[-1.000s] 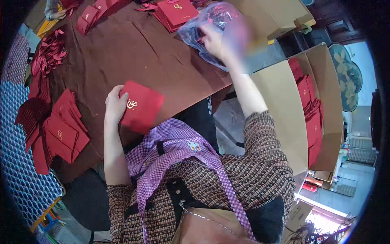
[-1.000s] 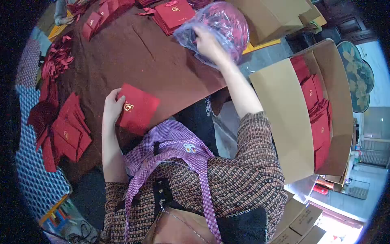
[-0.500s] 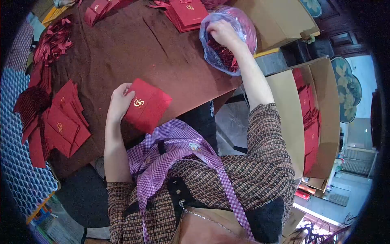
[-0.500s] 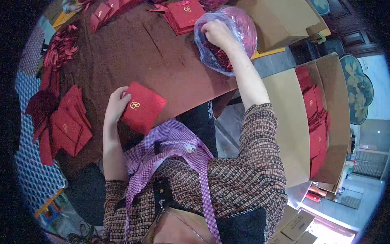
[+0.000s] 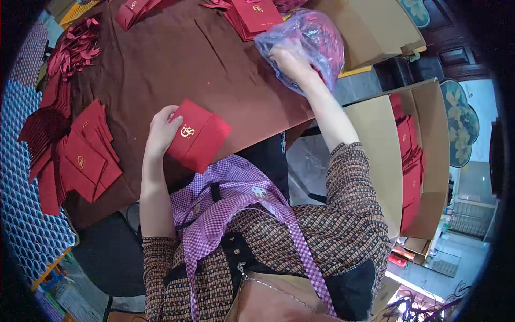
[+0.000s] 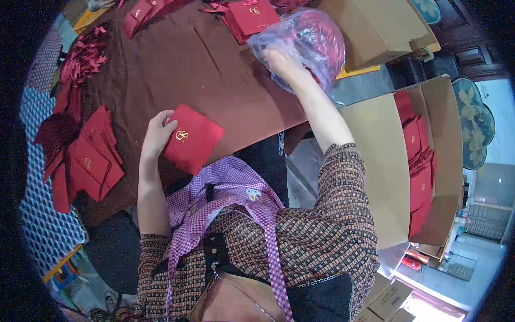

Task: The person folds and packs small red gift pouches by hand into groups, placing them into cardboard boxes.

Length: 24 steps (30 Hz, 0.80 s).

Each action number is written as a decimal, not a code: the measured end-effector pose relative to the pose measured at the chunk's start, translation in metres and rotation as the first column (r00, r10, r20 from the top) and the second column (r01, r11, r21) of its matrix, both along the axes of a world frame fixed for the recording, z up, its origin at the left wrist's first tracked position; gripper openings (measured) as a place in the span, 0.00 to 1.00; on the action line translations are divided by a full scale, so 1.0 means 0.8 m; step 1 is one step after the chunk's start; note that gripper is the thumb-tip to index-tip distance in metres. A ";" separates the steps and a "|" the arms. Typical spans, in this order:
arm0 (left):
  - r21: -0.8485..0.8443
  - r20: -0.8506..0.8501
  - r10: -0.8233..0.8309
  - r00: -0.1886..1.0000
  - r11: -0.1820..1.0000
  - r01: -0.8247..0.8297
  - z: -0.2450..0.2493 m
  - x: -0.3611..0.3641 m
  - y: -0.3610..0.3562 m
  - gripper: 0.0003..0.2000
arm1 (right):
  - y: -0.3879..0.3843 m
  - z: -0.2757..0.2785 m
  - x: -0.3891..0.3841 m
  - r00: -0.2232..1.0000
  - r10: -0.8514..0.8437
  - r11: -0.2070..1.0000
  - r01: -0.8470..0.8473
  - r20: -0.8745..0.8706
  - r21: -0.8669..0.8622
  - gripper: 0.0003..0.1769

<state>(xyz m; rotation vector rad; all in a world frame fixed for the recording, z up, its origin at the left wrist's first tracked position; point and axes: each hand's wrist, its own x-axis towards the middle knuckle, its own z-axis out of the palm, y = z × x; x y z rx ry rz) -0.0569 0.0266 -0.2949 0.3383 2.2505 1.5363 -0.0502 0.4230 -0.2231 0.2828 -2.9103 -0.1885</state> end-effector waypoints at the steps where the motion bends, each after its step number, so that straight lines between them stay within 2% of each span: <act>1: -0.008 -0.021 0.002 1.000 1.000 -0.002 0.000 0.000 0.000 0.12 | -0.011 -0.001 0.009 0.995 0.053 0.996 -0.059 -0.086 -0.070 0.05; 2: -0.008 -0.020 0.000 1.000 1.000 -0.001 0.001 0.000 0.001 0.12 | -0.022 -0.003 0.014 0.995 0.051 0.996 -0.057 -0.085 -0.069 0.05; 5: -0.034 0.008 0.014 1.000 0.999 -0.014 0.007 0.002 0.002 0.13 | -0.061 -0.012 0.030 0.934 0.202 0.935 -0.274 -0.293 -0.227 0.03; 7: -0.012 0.024 -0.024 0.999 1.000 0.025 0.006 0.000 0.001 0.13 | -0.102 -0.015 0.040 0.919 0.290 0.868 -0.370 -0.267 -0.333 0.03; 9: -0.005 0.041 -0.015 0.999 1.000 0.015 0.008 0.000 0.003 0.14 | -0.169 -0.003 0.061 0.832 0.420 0.780 -0.535 -0.364 -0.324 0.03; 12: -0.036 0.046 0.001 0.999 0.999 0.001 0.024 0.004 0.007 0.13 | -0.259 0.007 0.093 0.756 0.504 0.464 -0.644 -0.417 -0.608 0.05; 13: -0.072 -0.022 -0.017 1.000 0.997 0.015 0.031 0.005 0.010 0.13 | -0.281 0.012 0.104 0.733 0.519 0.348 -0.651 -0.440 -0.674 0.06; 14: -0.117 -0.085 -0.032 0.996 0.993 0.022 0.035 0.006 0.010 0.13 | -0.288 0.021 0.113 0.725 0.619 0.249 -0.544 -0.301 -0.801 0.08; 15: -0.141 -0.076 -0.010 0.997 0.990 -0.001 0.024 0.002 0.007 0.13 | -0.295 0.032 0.118 0.713 0.629 0.215 -0.543 -0.310 -0.811 0.08; 17: -0.004 -0.009 0.017 1.000 1.000 -0.018 -0.007 -0.009 0.000 0.16 | -0.303 0.050 0.128 0.824 0.535 0.053 -0.253 -0.186 -0.966 0.11; 18: 0.052 0.073 0.020 0.997 0.998 -0.023 0.005 -0.005 0.000 0.15 | -0.293 0.050 0.122 0.842 0.521 0.073 -0.202 -0.136 -0.977 0.13; 19: 0.111 0.149 0.018 0.989 0.993 -0.035 0.019 -0.002 0.001 0.14 | -0.285 0.048 0.120 0.883 0.469 0.003 -0.021 -0.017 -1.000 0.14; 20: 0.101 0.057 -0.053 0.997 0.994 0.047 0.016 -0.008 -0.004 0.14 | -0.278 0.053 0.117 0.906 0.421 -0.085 0.085 0.042 -0.993 0.16; 21: 0.092 0.063 -0.032 0.998 0.995 0.027 0.020 -0.005 -0.008 0.14 | -0.264 0.042 0.112 0.905 0.406 -0.183 0.218 0.128 -0.959 0.17; 23: 0.287 0.350 -0.029 0.936 0.955 -0.078 0.038 -0.002 -0.009 0.13 | -0.246 0.034 0.106 0.937 0.304 -0.162 0.230 0.173 -0.960 0.14; 24: 0.330 0.369 -0.041 0.929 0.940 -0.090 0.041 0.001 -0.010 0.14 | -0.240 0.037 0.106 0.940 0.269 -0.100 0.242 0.208 -0.965 0.12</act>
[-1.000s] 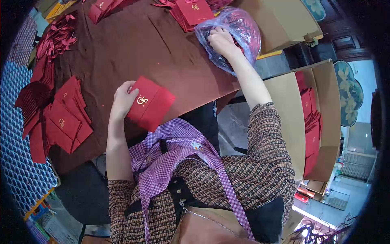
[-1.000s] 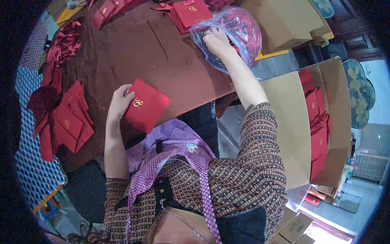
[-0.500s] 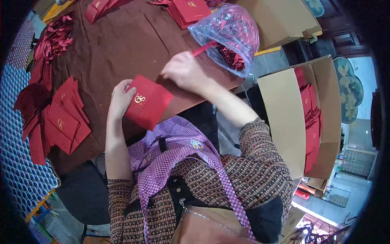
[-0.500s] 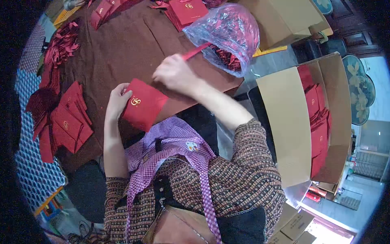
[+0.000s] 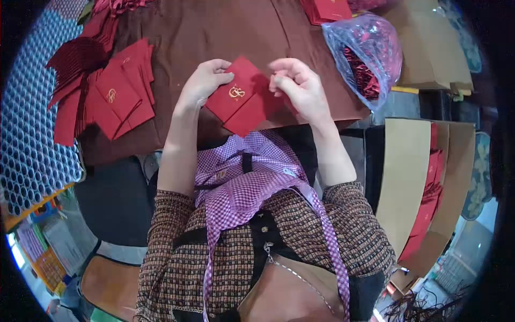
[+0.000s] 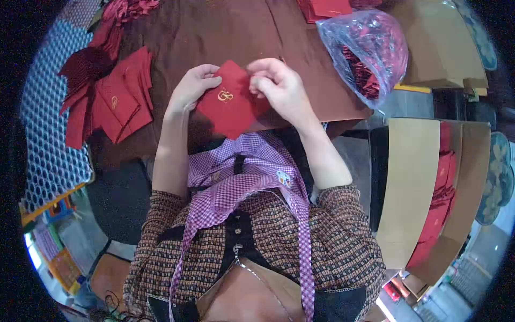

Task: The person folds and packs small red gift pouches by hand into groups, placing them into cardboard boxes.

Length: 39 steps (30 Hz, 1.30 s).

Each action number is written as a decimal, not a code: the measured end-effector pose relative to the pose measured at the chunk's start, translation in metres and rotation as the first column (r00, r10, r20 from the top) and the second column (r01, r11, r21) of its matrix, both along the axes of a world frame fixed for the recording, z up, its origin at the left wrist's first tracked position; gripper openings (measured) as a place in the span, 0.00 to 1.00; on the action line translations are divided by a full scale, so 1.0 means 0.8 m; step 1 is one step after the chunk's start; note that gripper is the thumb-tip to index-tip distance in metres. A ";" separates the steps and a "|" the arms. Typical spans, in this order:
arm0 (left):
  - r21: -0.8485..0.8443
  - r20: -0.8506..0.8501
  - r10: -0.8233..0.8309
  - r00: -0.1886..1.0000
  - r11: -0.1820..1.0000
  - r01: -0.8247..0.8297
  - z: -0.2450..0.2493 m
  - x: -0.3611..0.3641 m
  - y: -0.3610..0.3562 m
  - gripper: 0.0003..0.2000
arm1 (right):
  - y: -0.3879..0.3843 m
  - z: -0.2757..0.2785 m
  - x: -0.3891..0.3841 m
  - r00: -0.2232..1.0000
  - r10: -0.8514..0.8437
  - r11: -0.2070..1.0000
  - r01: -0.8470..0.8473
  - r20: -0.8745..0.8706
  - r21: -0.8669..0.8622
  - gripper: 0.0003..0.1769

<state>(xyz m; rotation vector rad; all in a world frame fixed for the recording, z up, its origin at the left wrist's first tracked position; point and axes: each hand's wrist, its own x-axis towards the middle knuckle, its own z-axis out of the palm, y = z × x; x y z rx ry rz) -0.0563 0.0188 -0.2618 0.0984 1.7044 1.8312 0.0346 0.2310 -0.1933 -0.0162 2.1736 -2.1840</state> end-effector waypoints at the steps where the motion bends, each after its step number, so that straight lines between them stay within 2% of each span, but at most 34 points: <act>1: -0.003 0.004 0.011 1.000 1.000 -0.011 0.003 0.002 0.000 0.14 | 0.003 0.002 -0.001 1.000 -0.025 0.997 0.024 0.014 0.069 0.09; 5: 0.031 0.033 -0.022 0.999 0.999 0.021 0.018 0.016 0.003 0.13 | -0.002 -0.007 -0.004 0.999 -0.039 0.986 0.042 -0.022 0.161 0.06; 7: 0.023 -0.019 -0.053 0.998 0.998 0.053 0.021 0.019 0.005 0.12 | -0.008 -0.010 -0.007 0.968 -0.018 0.919 0.114 -0.251 0.376 0.05; 8: 0.022 -0.016 -0.053 0.998 0.998 0.053 0.022 0.020 0.005 0.12 | -0.009 -0.014 -0.009 0.966 -0.015 0.876 0.138 -0.258 0.463 0.05; 11: 0.072 0.004 -0.046 0.999 0.996 0.046 0.026 0.022 0.008 0.12 | -0.012 -0.017 -0.008 0.980 -0.016 0.847 0.119 -0.198 0.518 0.05; 18: 0.004 -0.038 -0.174 0.984 0.985 0.174 0.029 0.022 0.009 0.13 | -0.012 -0.022 0.003 0.995 -0.073 0.892 0.096 -0.069 0.442 0.06; 20: 0.003 -0.033 -0.182 0.983 0.983 0.182 0.026 0.021 0.010 0.13 | -0.010 -0.028 0.004 0.988 -0.054 0.843 0.124 -0.147 0.523 0.06; 24: -0.094 -0.098 -0.218 0.971 0.973 0.209 0.022 0.020 0.014 0.14 | -0.010 -0.034 0.007 0.987 -0.063 0.824 0.137 -0.151 0.549 0.06; 28: -0.180 -0.135 -0.270 0.953 0.953 0.245 0.028 0.023 0.022 0.14 | -0.013 -0.031 0.008 0.971 -0.040 0.784 0.176 -0.235 0.596 0.07; 36: -0.136 -0.084 -0.246 0.966 0.963 0.233 0.043 0.032 0.035 0.13 | -0.014 -0.037 0.007 0.926 -0.001 0.707 0.267 -0.377 0.655 0.07; 39: -0.142 -0.089 -0.239 0.967 0.964 0.225 0.037 0.031 0.037 0.12 | -0.015 -0.039 0.009 0.934 -0.015 0.719 0.258 -0.357 0.645 0.06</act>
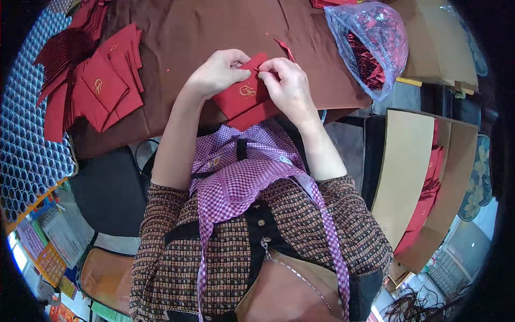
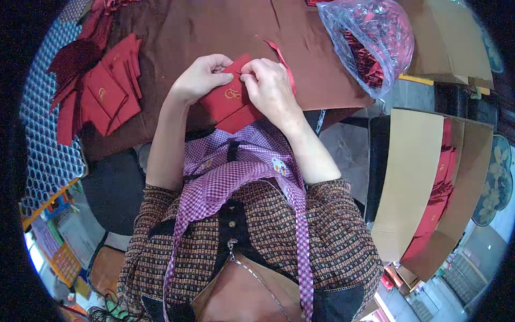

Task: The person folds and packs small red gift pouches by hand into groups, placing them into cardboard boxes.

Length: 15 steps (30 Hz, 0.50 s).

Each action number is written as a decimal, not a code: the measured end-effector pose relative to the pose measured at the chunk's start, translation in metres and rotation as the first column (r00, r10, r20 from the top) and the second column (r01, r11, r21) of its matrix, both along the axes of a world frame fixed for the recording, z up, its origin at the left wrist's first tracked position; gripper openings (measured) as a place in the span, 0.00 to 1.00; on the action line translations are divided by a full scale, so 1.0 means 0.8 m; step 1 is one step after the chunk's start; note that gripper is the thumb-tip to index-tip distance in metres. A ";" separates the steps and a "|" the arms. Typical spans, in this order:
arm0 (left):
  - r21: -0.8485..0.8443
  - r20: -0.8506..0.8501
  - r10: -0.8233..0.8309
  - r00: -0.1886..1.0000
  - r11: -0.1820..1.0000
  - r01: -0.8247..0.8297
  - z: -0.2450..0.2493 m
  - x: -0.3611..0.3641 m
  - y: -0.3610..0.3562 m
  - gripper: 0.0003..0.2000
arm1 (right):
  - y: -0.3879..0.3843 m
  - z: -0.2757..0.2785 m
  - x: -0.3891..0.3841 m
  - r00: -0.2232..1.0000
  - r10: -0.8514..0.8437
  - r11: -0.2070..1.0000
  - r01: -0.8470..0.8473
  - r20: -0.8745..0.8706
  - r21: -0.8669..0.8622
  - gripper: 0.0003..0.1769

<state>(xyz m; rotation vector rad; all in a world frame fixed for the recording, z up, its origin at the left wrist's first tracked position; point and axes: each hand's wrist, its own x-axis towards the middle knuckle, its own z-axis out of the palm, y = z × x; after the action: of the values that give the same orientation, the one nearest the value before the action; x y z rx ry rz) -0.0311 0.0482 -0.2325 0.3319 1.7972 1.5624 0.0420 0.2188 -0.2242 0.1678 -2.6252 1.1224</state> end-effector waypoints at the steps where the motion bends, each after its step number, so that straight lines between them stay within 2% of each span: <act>1: 0.014 0.004 0.014 1.000 1.000 -0.014 -0.003 0.000 0.000 0.12 | -0.001 0.000 0.000 1.000 -0.001 1.000 0.001 0.002 0.000 0.06; 4: 0.003 -0.059 -0.015 0.998 1.000 0.016 -0.007 -0.002 0.000 0.12 | -0.001 -0.001 0.000 1.000 -0.011 1.000 0.011 -0.016 -0.006 0.05; 14: -0.023 -0.090 0.021 0.996 0.999 -0.023 -0.006 0.003 0.005 0.11 | -0.002 -0.006 0.001 0.997 -0.016 0.999 0.019 -0.078 0.031 0.04; 15: -0.044 -0.148 0.022 0.989 0.999 -0.028 -0.011 0.003 0.005 0.10 | -0.002 -0.006 0.001 0.996 -0.025 0.999 0.027 -0.082 0.026 0.04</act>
<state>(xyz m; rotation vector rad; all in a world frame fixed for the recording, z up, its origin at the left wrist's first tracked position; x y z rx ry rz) -0.0287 0.0523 -0.2410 0.4139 1.9542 1.5458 0.0424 0.2173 -0.2290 0.1804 -2.5639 1.0488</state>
